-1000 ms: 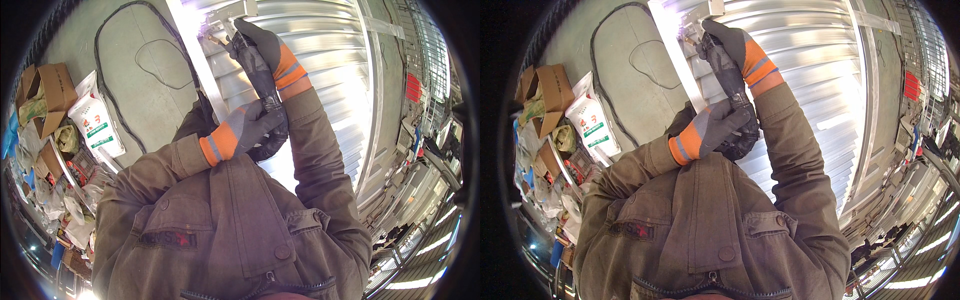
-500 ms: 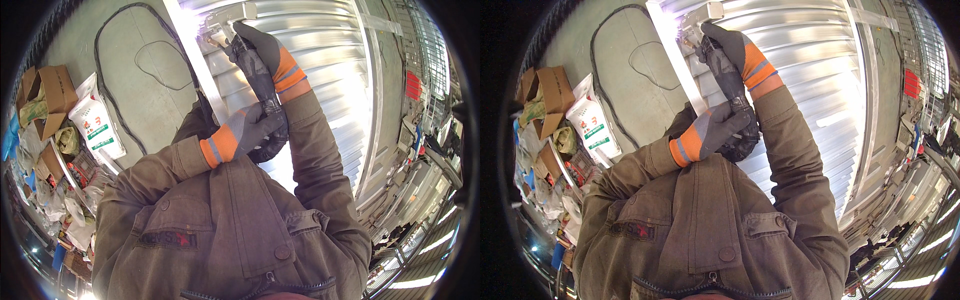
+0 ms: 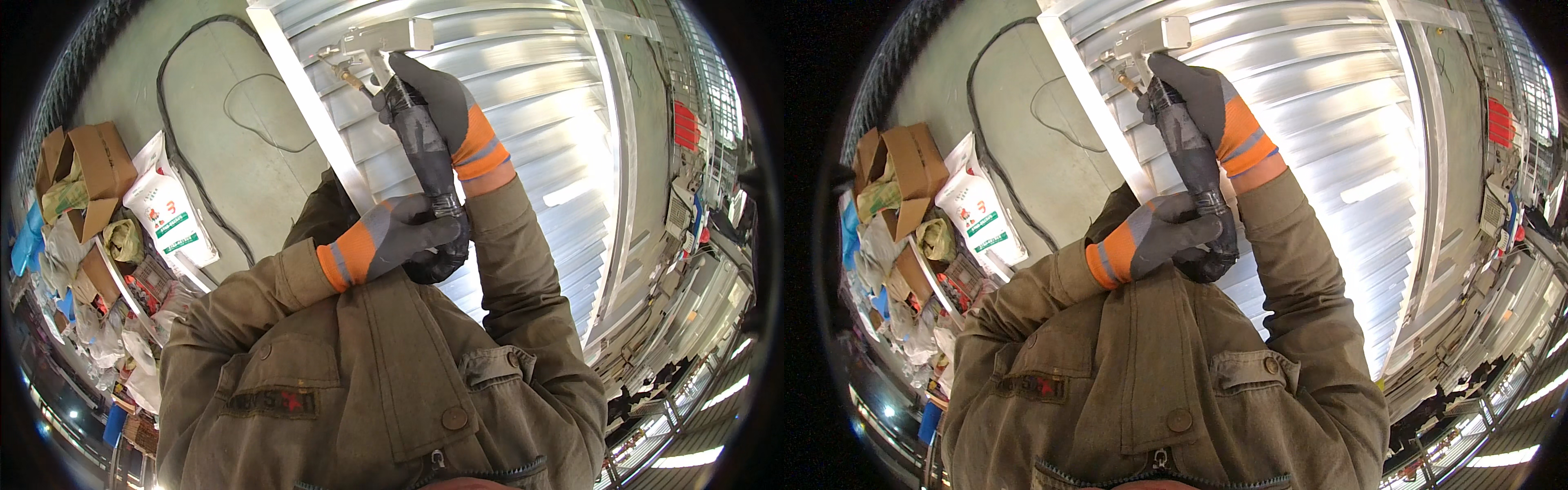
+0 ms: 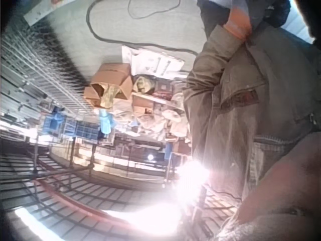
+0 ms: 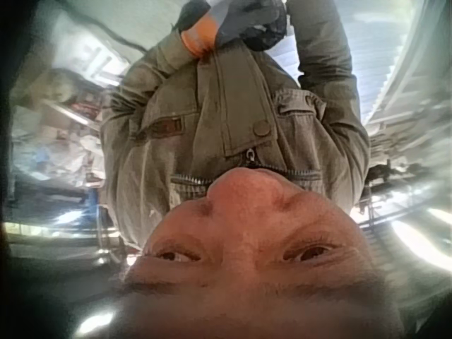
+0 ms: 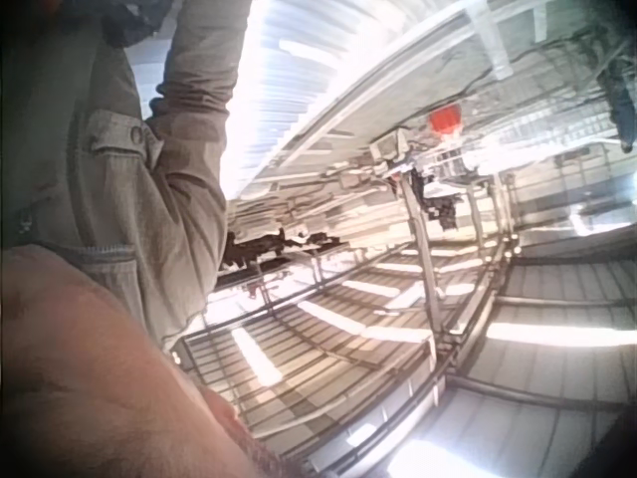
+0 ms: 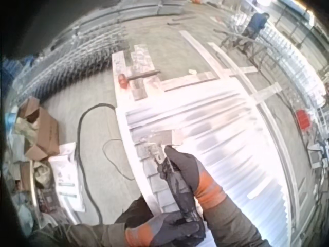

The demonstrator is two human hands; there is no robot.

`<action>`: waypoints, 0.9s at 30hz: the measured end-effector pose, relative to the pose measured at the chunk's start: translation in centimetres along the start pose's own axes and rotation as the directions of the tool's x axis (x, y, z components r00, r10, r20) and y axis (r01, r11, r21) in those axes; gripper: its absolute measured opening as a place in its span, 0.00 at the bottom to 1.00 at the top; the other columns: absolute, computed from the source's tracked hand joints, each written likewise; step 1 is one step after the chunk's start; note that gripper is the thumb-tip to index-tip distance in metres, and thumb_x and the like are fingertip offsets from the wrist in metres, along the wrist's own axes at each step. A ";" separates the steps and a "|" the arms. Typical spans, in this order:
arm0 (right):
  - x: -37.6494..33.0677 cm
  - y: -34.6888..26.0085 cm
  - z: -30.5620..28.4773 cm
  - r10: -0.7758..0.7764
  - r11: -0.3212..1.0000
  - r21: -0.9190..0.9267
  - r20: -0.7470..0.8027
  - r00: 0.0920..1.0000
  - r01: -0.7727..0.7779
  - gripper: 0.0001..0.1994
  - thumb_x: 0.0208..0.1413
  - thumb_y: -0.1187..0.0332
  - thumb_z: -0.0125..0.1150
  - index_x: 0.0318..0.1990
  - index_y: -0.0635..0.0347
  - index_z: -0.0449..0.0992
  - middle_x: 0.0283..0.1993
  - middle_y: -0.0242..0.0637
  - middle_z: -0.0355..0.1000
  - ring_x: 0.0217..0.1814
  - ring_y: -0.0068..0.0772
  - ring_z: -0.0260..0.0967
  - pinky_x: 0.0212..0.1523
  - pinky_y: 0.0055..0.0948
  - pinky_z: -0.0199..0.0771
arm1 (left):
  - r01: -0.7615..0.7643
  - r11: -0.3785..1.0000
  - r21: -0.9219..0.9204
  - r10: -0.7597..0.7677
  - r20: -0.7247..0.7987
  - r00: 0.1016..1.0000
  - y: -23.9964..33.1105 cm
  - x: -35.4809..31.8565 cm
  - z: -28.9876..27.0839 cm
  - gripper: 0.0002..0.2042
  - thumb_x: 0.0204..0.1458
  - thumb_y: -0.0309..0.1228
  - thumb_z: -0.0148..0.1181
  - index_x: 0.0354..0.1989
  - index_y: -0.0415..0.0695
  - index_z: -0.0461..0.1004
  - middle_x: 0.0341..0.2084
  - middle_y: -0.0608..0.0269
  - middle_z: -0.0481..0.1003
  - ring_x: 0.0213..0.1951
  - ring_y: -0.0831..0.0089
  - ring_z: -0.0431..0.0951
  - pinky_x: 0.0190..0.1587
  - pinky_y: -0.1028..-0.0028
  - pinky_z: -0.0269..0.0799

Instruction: The person uses an angle grinder to smooth the edges of a large metal frame, then flips the frame and welds its joints with a welding torch. The person wears gloves and a jacket while working in a cluttered workshop.

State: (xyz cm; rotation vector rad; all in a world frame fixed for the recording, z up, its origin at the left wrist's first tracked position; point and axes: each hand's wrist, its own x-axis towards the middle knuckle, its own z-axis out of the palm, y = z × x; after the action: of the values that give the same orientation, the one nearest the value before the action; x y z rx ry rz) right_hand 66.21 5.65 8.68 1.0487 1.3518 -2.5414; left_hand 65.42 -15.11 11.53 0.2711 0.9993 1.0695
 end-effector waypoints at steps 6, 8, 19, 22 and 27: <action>1.5 1.2 -0.1 0.041 0.999 0.006 0.010 0.999 -0.041 0.26 0.73 0.48 0.65 0.53 0.68 0.83 0.41 0.46 0.85 0.38 0.34 0.84 0.40 0.32 0.85 | 0.040 0.998 -0.052 -0.041 -0.016 0.999 -0.3 0.4 -0.1 0.19 0.71 0.41 0.69 0.60 0.39 0.82 0.46 0.62 0.86 0.47 0.76 0.85 0.50 0.70 0.84; 1.9 1.5 -0.1 0.040 0.997 0.071 0.016 0.999 -0.041 0.26 0.69 0.47 0.70 0.47 0.70 0.85 0.38 0.46 0.86 0.36 0.32 0.84 0.39 0.31 0.85 | 0.038 0.999 -0.001 -0.038 -0.033 0.999 -0.1 0.5 -0.1 0.18 0.71 0.40 0.68 0.59 0.39 0.82 0.46 0.63 0.86 0.47 0.76 0.85 0.50 0.71 0.85; 3.0 2.0 -0.3 0.033 0.999 0.022 0.022 0.999 -0.034 0.25 0.73 0.49 0.65 0.55 0.68 0.85 0.42 0.50 0.85 0.40 0.38 0.85 0.46 0.36 0.87 | 0.015 0.999 -0.035 -0.016 -0.040 0.999 1.1 0.4 -0.5 0.15 0.74 0.38 0.65 0.57 0.39 0.83 0.44 0.63 0.87 0.45 0.79 0.84 0.46 0.75 0.83; 3.2 2.1 -0.3 -0.014 0.999 0.030 0.046 0.999 0.013 0.26 0.70 0.47 0.69 0.48 0.69 0.86 0.39 0.46 0.86 0.38 0.34 0.84 0.42 0.32 0.85 | -0.021 1.000 -0.013 0.020 -0.054 0.998 0.9 0.6 -0.5 0.15 0.74 0.38 0.65 0.56 0.39 0.83 0.42 0.64 0.87 0.40 0.81 0.82 0.42 0.76 0.81; 3.2 1.7 -0.1 0.017 1.000 -0.007 0.043 0.999 -0.017 0.26 0.73 0.48 0.65 0.52 0.69 0.85 0.41 0.48 0.85 0.40 0.37 0.85 0.45 0.35 0.87 | 0.019 1.000 0.008 -0.019 -0.010 1.000 0.8 0.6 -1.0 0.16 0.75 0.40 0.62 0.58 0.39 0.84 0.44 0.62 0.87 0.44 0.78 0.84 0.50 0.73 0.82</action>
State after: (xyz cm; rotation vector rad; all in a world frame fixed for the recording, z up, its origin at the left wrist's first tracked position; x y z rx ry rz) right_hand 64.46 5.47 5.55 0.9940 1.3343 -2.5303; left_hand 64.17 -14.46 11.14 0.2630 1.0131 1.0503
